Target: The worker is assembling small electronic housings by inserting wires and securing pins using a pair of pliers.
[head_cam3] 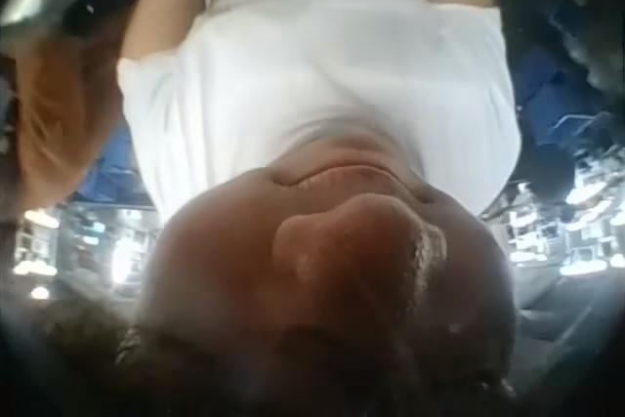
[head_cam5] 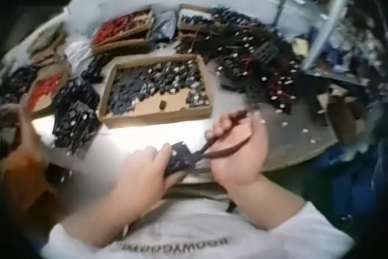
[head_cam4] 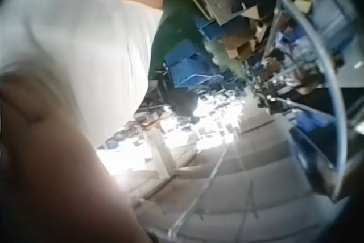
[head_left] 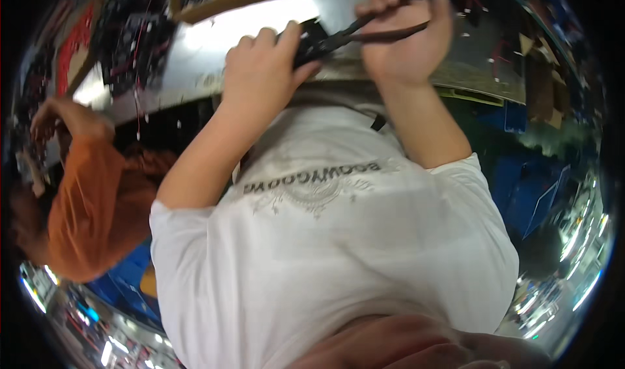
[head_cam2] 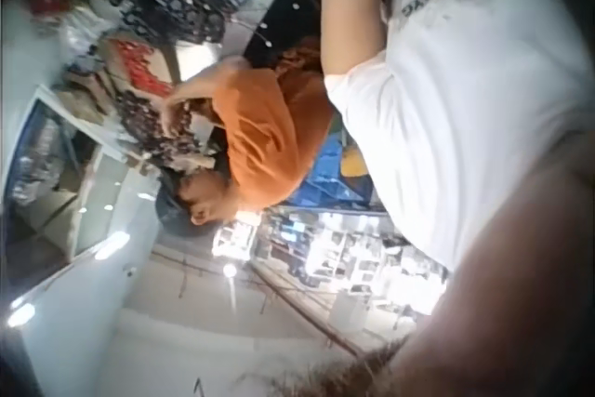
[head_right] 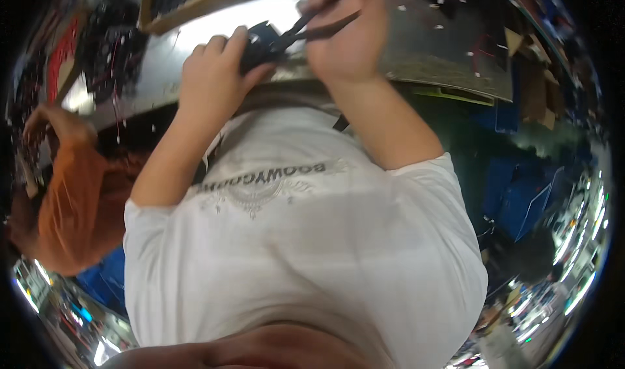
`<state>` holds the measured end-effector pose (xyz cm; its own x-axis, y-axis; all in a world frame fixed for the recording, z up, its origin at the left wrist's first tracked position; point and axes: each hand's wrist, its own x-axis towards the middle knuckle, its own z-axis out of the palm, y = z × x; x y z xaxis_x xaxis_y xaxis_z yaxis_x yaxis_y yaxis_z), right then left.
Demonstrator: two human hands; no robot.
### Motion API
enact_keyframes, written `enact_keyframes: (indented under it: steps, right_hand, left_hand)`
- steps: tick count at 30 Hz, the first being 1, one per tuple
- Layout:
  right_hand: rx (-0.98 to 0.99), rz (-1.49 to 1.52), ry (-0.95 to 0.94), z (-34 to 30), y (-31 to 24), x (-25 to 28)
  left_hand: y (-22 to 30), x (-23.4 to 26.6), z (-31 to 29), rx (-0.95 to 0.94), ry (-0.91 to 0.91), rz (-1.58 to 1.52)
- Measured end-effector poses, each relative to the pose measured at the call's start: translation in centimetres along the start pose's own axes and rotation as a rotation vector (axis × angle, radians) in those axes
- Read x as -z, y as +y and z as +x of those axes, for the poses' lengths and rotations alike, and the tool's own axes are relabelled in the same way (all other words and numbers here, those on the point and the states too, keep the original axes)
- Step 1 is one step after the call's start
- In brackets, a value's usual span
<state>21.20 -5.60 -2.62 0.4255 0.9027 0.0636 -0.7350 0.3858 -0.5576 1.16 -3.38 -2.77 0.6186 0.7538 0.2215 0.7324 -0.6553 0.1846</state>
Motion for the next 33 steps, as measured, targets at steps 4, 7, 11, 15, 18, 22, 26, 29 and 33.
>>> enact_keyframes:
  steps: [4, 7, 11, 15, 18, 22, 26, 29, 33]
  right_hand:
    - [0.564, -0.398, -0.51, 0.5, -1.0, 2.4]
    - [0.614, -1.425, -0.818, 1.7, -1.9, 2.6]
    - [0.543, -1.974, -0.79, 3.8, -4.5, 3.0]
    - [0.526, -2.497, -0.052, 10.6, -8.9, 8.7]
    - [0.395, -2.585, -0.156, 12.2, -11.4, 10.5]
    - [0.899, -2.173, -0.419, 8.4, -13.5, 8.8]
    - [1.066, -1.868, -0.395, 1.4, -11.7, 4.9]
    - [1.213, -1.607, -0.711, -2.9, -7.3, 2.1]
    - [1.038, -1.287, -0.954, -3.9, -0.9, 0.5]
  left_hand:
    - [-5.5, 5.1, 2.3, 0.215, 0.036, 0.139]
    - [-13.1, 7.1, 3.0, 0.371, 0.314, 0.591]
    - [-13.3, 7.8, 1.8, 0.293, 0.495, 0.625]
    - [-8.2, 5.7, 1.1, -0.051, 0.395, 0.091]
    - [-5.6, 4.1, 1.2, -0.091, 0.333, -0.059]
    - [-4.5, 2.8, 0.5, -0.131, 0.243, -0.294]
    - [-2.4, 1.1, -1.2, 0.157, 0.059, -0.976]
    - [0.6, -0.8, 0.3, 0.297, -0.016, -1.829]
    - [2.9, 3.0, 2.0, 0.301, 0.163, -1.914]
